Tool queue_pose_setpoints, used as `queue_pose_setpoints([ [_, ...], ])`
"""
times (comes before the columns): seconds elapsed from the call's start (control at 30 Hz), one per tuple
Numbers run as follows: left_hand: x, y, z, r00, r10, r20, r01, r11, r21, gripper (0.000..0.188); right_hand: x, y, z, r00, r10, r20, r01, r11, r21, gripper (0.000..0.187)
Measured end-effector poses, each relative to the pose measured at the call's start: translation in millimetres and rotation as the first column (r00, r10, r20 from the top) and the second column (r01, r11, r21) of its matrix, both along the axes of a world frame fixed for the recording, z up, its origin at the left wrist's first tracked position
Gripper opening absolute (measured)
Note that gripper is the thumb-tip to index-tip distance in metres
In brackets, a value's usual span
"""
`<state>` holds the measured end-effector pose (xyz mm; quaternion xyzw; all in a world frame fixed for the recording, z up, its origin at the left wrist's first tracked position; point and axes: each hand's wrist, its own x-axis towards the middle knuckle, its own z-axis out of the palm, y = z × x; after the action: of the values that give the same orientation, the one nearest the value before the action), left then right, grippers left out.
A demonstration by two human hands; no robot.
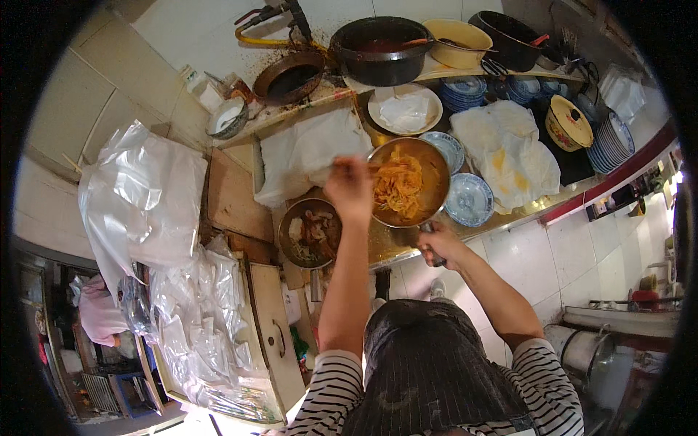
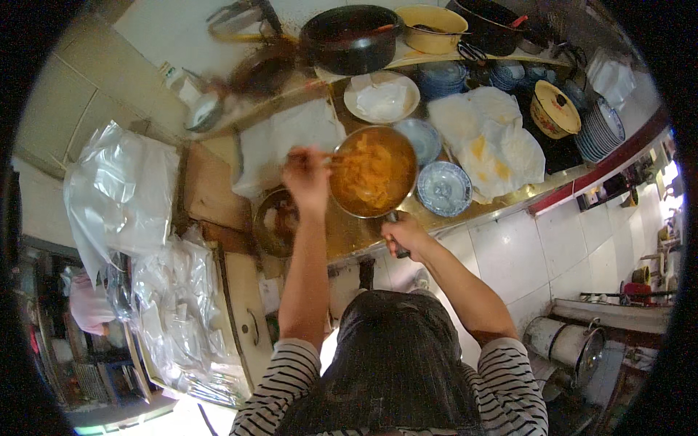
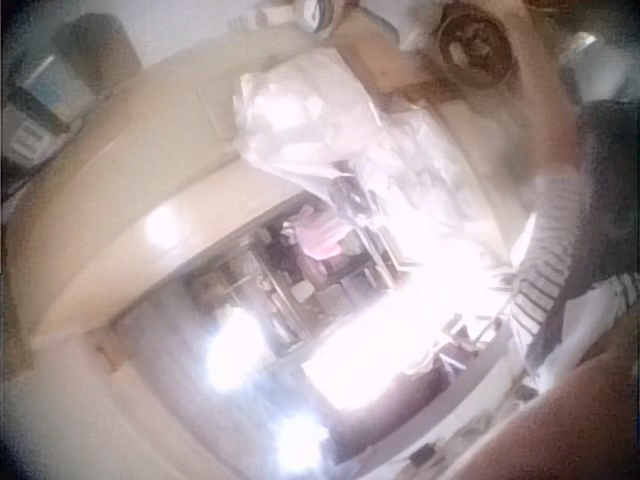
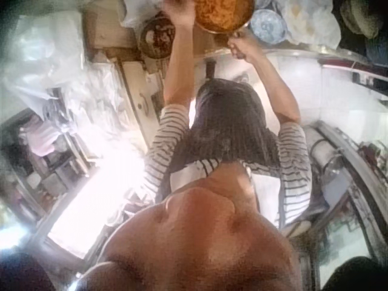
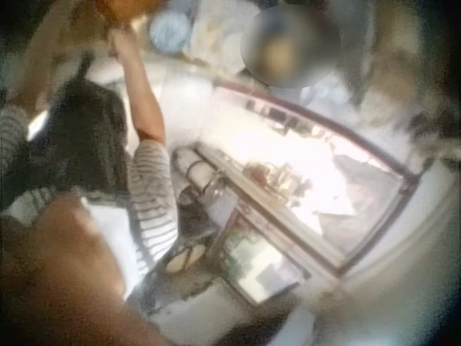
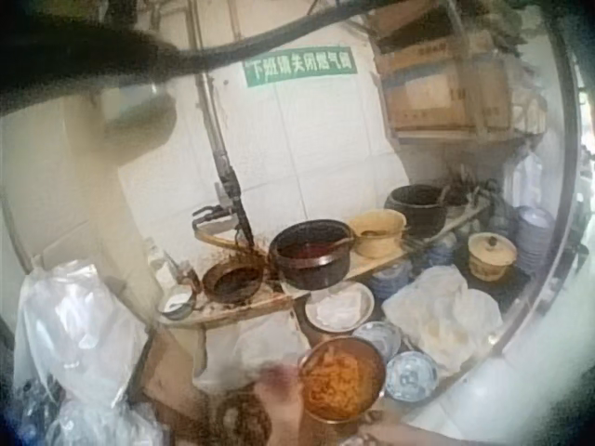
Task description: The person scoops a dark sauce from a pot into two bowls containing noodles and vegetables. They add a white ingredient from a plastic bag, mix the contents with chopsticks, and transfer the noodles into serving bowls. Finally, they carry the bowls to a table in the dining area.
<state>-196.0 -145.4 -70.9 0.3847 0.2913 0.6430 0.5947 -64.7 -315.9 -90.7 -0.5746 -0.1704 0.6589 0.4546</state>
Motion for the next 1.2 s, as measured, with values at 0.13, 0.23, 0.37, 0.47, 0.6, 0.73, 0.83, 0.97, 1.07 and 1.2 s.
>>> queue_pose_setpoints([
  [0.13, -9.7, -25.1, 82.2, 0.946, -0.134, 0.294, 0.193, 0.964, -0.181, 0.011, 14.1, -6.2, 6.4, 0.997, 0.031, -0.066, -0.03, 0.999, 0.012, 0.025],
  [0.23, -37.7, -2.3, 32.6, 0.662, 0.188, -0.725, -0.222, 0.974, 0.05, 0.023, 5.9, -7.3, 9.8, 0.997, 0.045, -0.069, -0.044, 0.999, 0.009, 0.029],
  [0.37, 5.8, -31.8, 35.7, 0.646, 0.282, -0.709, -0.129, 0.956, 0.263, 0.023, -1.7, -0.7, -7.4, 0.996, 0.032, -0.085, -0.033, 0.999, -0.009, 0.026],
  [0.47, -18.9, -12.8, 33.4, 0.701, 0.354, -0.619, -0.321, 0.932, 0.169, 0.025, 11.5, -4.5, 2.7, 0.999, 0.019, -0.048, -0.018, 1.0, 0.018, 0.021],
  [0.6, -22.2, -22.1, -5.5, 0.866, 0.256, -0.429, -0.396, 0.874, -0.28, 0.016, -8.5, -7.6, 2.7, 1.0, -0.001, 0.004, 0.001, 0.997, 0.079, 0.019],
  [0.73, -9.0, -34.0, -10.3, 0.968, 0.194, -0.16, -0.246, 0.871, -0.425, 0.014, -4.5, -8.9, -1.5, 0.992, -0.013, -0.128, 0.015, 1.0, 0.017, 0.019],
  [0.83, 7.4, -24.6, 10.4, 0.975, 0.139, -0.176, -0.183, 0.945, -0.271, 0.016, 14.0, -6.3, -4.8, 0.998, 0.002, -0.066, 0.0, 1.0, 0.016, 0.026],
  [0.97, 42.0, -54.0, 79.6, 0.739, 0.379, -0.557, -0.009, 0.832, 0.554, 0.014, 23.2, -5.5, 8.4, 1.0, 0.008, -0.024, -0.008, 1.0, 0.026, 0.021],
  [1.07, -0.1, -19.7, 62.0, 0.718, 0.228, -0.658, -0.079, 0.966, 0.248, 0.016, 38.8, -11.4, 10.9, 0.997, -0.013, -0.079, 0.016, 0.999, 0.036, 0.025],
  [1.2, 7.8, -17.5, 35.4, 0.709, 0.098, -0.698, -0.107, 0.994, 0.03, 0.02, 30.2, -14.4, 3.0, 0.993, -0.013, -0.121, 0.015, 1.0, 0.022, 0.026],
])
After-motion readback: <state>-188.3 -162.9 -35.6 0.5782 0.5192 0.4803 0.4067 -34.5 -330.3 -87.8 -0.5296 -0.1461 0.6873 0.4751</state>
